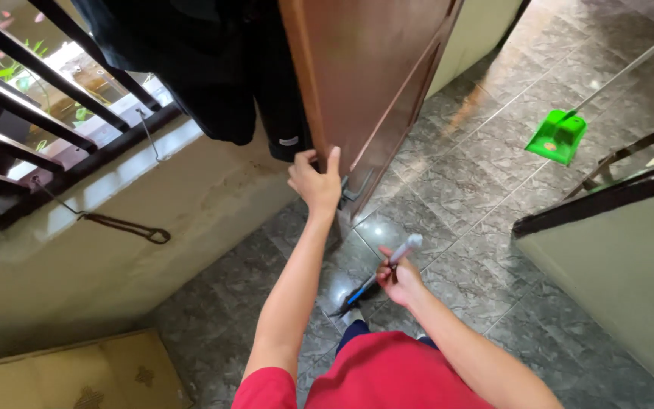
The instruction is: The recorder is sweeping the tiled floor of a bedroom and an adjacent hallway using a broom and a dustpan.
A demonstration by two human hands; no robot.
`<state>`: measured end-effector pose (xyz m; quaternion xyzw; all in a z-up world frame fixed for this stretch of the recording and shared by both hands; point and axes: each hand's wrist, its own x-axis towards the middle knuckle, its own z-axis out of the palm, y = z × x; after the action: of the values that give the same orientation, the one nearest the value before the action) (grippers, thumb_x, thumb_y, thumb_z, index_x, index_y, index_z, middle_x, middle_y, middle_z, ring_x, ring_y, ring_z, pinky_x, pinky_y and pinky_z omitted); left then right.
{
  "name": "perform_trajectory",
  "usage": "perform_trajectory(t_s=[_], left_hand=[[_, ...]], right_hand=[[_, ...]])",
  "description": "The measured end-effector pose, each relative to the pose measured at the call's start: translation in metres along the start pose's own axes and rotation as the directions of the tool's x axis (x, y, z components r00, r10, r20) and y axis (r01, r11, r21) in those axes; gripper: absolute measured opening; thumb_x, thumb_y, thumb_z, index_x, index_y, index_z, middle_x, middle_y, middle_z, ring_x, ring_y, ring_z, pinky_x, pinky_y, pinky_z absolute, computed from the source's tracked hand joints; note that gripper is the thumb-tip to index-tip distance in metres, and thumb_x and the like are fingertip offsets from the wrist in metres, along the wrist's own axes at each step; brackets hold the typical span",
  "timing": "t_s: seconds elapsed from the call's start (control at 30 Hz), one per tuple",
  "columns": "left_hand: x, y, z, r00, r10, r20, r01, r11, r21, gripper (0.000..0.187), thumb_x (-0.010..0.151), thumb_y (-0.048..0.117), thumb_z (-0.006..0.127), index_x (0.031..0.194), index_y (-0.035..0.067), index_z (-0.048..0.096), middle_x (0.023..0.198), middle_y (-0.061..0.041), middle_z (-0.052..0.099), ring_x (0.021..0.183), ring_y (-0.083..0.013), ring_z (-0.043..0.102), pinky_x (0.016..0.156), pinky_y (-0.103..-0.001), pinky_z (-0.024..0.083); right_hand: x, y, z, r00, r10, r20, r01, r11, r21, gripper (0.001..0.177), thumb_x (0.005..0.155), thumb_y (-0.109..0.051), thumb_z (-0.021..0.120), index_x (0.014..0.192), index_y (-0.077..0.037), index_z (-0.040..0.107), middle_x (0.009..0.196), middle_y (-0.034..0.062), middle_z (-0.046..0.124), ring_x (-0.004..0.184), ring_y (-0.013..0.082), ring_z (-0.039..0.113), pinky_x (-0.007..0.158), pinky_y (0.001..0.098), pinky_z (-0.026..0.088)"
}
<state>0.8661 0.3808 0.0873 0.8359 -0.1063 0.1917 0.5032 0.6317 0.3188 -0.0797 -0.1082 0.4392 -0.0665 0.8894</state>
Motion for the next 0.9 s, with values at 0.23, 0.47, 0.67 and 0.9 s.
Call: perform_trajectory(t_s=[0.23,0.47,0.67,0.9], left_hand=[[-0.106,0.075,0.022,0.977,0.196,0.091,-0.191,0.980,-0.055,0.044,0.084,0.043,0.083,0.100,0.008,0.060,0.095,-0.008,0.065,0.097,-0.0314,0.060,0.088,-0.047,0.041],[-0.178,0.168,0.080,0.832,0.381,0.404,-0.422,0.907,0.013,0.040,0.074,0.045,0.082,0.079,0.009,0.065,0.081,-0.008,0.066,0.084,-0.0312,0.064,0.076,-0.049,0.042],[-0.239,0.255,0.157,0.731,0.452,0.512,-0.504,0.863,-0.043,0.041,0.070,0.049,0.080,0.077,0.009,0.075,0.082,-0.011,0.073,0.084,-0.0323,0.068,0.075,-0.050,0.044],[-0.293,0.335,0.238,0.703,0.391,0.594,-0.491,0.871,0.008,0.048,0.070,0.057,0.079,0.078,0.010,0.077,0.082,-0.013,0.076,0.086,-0.0304,0.068,0.084,-0.052,0.042]], right_hand=[[-0.051,-0.046,-0.051,0.996,-0.078,-0.037,0.079,0.997,0.026,0.038,0.102,-0.023,0.043,0.135,-0.008,0.051,0.070,0.0001,0.044,0.057,0.0132,0.042,0.054,0.0298,0.038],[-0.123,-0.097,-0.152,0.984,-0.181,-0.004,0.176,0.954,0.244,0.026,0.095,-0.024,0.051,0.119,-0.013,0.054,0.059,-0.0050,0.037,0.052,0.0108,0.039,0.052,0.0297,0.036],[-0.168,-0.125,-0.190,0.986,-0.164,0.040,0.145,0.945,0.292,0.017,0.083,-0.027,0.064,0.083,-0.016,0.051,0.056,-0.0043,0.035,0.050,0.0118,0.037,0.050,0.0293,0.033],[-0.175,-0.151,-0.242,0.979,-0.193,0.070,0.164,0.938,0.305,0.029,0.078,-0.022,0.065,0.063,-0.018,0.039,0.058,-0.0025,0.039,0.054,0.0133,0.041,0.054,0.0305,0.037]])
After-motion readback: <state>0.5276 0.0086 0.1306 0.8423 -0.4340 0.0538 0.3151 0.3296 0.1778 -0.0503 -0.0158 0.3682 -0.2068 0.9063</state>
